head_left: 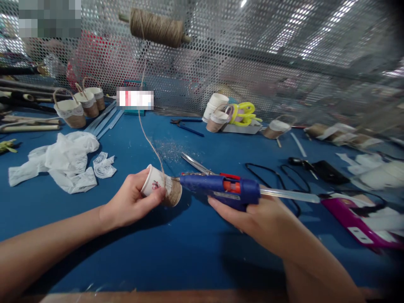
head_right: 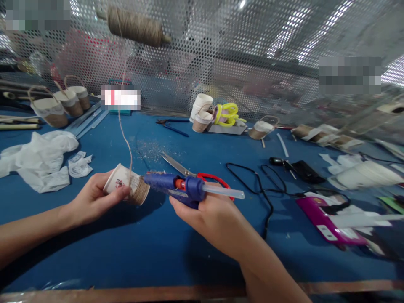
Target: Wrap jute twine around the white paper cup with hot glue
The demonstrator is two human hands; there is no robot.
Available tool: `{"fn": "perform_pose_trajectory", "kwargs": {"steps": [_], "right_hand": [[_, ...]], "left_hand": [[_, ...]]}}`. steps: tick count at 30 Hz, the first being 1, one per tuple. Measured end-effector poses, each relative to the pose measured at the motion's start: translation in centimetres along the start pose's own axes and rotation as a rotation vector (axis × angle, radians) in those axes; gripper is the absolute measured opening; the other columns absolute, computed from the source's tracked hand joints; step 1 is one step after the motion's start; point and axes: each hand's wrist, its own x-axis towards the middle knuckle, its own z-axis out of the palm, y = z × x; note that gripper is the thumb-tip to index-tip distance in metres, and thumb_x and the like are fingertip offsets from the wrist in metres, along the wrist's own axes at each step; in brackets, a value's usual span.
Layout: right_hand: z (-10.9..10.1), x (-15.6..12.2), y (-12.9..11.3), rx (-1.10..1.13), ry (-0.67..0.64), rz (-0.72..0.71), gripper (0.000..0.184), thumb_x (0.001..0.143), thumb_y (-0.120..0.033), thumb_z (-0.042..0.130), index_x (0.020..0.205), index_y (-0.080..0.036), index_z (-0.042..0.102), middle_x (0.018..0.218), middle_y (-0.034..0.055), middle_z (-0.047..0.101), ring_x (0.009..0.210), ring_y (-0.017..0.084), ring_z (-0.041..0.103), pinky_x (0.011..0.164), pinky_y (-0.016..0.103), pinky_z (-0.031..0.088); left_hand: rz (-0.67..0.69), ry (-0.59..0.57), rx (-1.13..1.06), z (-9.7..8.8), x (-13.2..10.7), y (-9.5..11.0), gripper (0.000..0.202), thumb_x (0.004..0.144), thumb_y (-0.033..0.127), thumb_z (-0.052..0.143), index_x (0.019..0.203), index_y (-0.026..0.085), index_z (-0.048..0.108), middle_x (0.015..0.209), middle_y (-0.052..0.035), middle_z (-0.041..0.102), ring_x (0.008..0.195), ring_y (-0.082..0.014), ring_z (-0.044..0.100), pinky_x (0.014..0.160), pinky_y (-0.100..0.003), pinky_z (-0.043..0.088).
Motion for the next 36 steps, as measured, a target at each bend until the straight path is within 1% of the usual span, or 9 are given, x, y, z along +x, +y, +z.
{"fn": "perform_pose_trajectory", "kwargs": {"steps": [3, 6, 10, 13, 19, 25, 30, 34, 36], "right_hand": [[0.0, 0.0, 0.0, -0.224, 0.000, -0.182, 0.045, 0.071, -0.003, 0.035, 0.093, -0.028, 0.066, 0.056, 0.0022, 0.062, 0.055, 0.016, 0.055, 0.054, 0.028, 0.041], [-0.1, -0.2, -0.2, -0.221, 0.035, -0.191, 0.044, 0.075, -0.005, 0.034, 0.093, -0.029, 0.065, 0.062, 0.0027, 0.064, 0.058, 0.018, 0.057, 0.057, 0.031, 0.043], [-0.3, 0.0, -0.9, 0.089, 0.066, -0.013, 0.035, 0.083, -0.017, 0.032, 0.079, -0.026, 0.066, 0.064, 0.0018, 0.064, 0.062, 0.017, 0.059, 0.062, 0.031, 0.046], [-0.8, 0.7, -1.7, 0.288, 0.048, 0.171, 0.024, 0.081, -0.029, 0.042, 0.071, -0.022, 0.062, 0.063, 0.0006, 0.063, 0.061, 0.015, 0.059, 0.061, 0.027, 0.048], [-1.4, 1.5, -2.7, 0.408, -0.044, 0.236, 0.019, 0.078, -0.026, 0.048, 0.061, -0.022, 0.055, 0.055, -0.0023, 0.060, 0.050, 0.013, 0.055, 0.054, 0.026, 0.047], [-1.0, 0.6, -1.6, 0.133, 0.035, -0.041, 0.026, 0.083, -0.018, 0.039, 0.074, -0.024, 0.063, 0.063, -0.0003, 0.064, 0.056, 0.014, 0.056, 0.056, 0.027, 0.043], [-0.4, 0.1, -0.3, -0.197, 0.082, -0.244, 0.043, 0.077, -0.002, 0.031, 0.088, -0.026, 0.065, 0.054, 0.0007, 0.059, 0.046, 0.014, 0.051, 0.048, 0.027, 0.033], [0.1, 0.3, 0.1, -0.068, 0.042, -0.187, 0.038, 0.076, -0.004, 0.037, 0.088, -0.024, 0.066, 0.045, -0.0014, 0.052, 0.039, 0.011, 0.043, 0.044, 0.025, 0.029], [0.0, 0.7, 0.0, 0.190, -0.067, -0.002, 0.026, 0.078, -0.012, 0.042, 0.075, -0.022, 0.066, 0.039, -0.0033, 0.047, 0.034, 0.010, 0.039, 0.040, 0.024, 0.028]], "left_hand": [[-0.013, -0.010, -0.024, 0.0, 0.0, -0.1, 0.021, 0.081, 0.026, 0.045, 0.070, 0.012, 0.057, 0.066, -0.0026, 0.052, 0.058, -0.0109, 0.046, 0.054, -0.021, 0.040], [-0.059, -0.004, -0.071, 0.1, 0.0, -0.3, 0.023, 0.081, 0.029, 0.045, 0.072, 0.012, 0.058, 0.067, -0.0031, 0.054, 0.059, -0.0115, 0.047, 0.055, -0.022, 0.042], [-0.154, 0.007, -0.180, 0.2, 0.1, -0.5, 0.024, 0.081, 0.032, 0.047, 0.079, 0.012, 0.059, 0.070, -0.0028, 0.058, 0.062, -0.0121, 0.051, 0.058, -0.022, 0.044], [-0.216, 0.013, -0.252, 0.2, 0.2, -0.4, 0.024, 0.080, 0.032, 0.048, 0.083, 0.011, 0.059, 0.074, -0.0040, 0.062, 0.065, -0.0134, 0.055, 0.064, -0.024, 0.046], [-0.285, -0.004, -0.337, 0.2, 0.4, -0.2, 0.022, 0.080, 0.030, 0.050, 0.086, 0.012, 0.060, 0.077, -0.0049, 0.066, 0.067, -0.0142, 0.061, 0.067, -0.025, 0.048], [-0.178, 0.008, -0.211, 0.1, 0.2, -0.4, 0.023, 0.081, 0.029, 0.047, 0.086, 0.011, 0.060, 0.078, -0.0055, 0.062, 0.068, -0.0136, 0.056, 0.065, -0.024, 0.046], [-0.059, 0.030, -0.088, 0.1, 0.0, -0.6, 0.023, 0.081, 0.028, 0.045, 0.075, 0.010, 0.058, 0.068, -0.0031, 0.054, 0.060, -0.0111, 0.047, 0.056, -0.022, 0.042], [0.006, 0.017, -0.040, 0.1, 0.0, -0.3, 0.022, 0.081, 0.026, 0.045, 0.073, 0.010, 0.057, 0.067, -0.0034, 0.052, 0.059, -0.0111, 0.046, 0.055, -0.022, 0.041], [0.047, 0.016, -0.015, 0.1, 0.0, -0.2, 0.021, 0.081, 0.025, 0.045, 0.072, 0.010, 0.056, 0.065, -0.0024, 0.051, 0.057, -0.0105, 0.044, 0.053, -0.022, 0.039]]}}
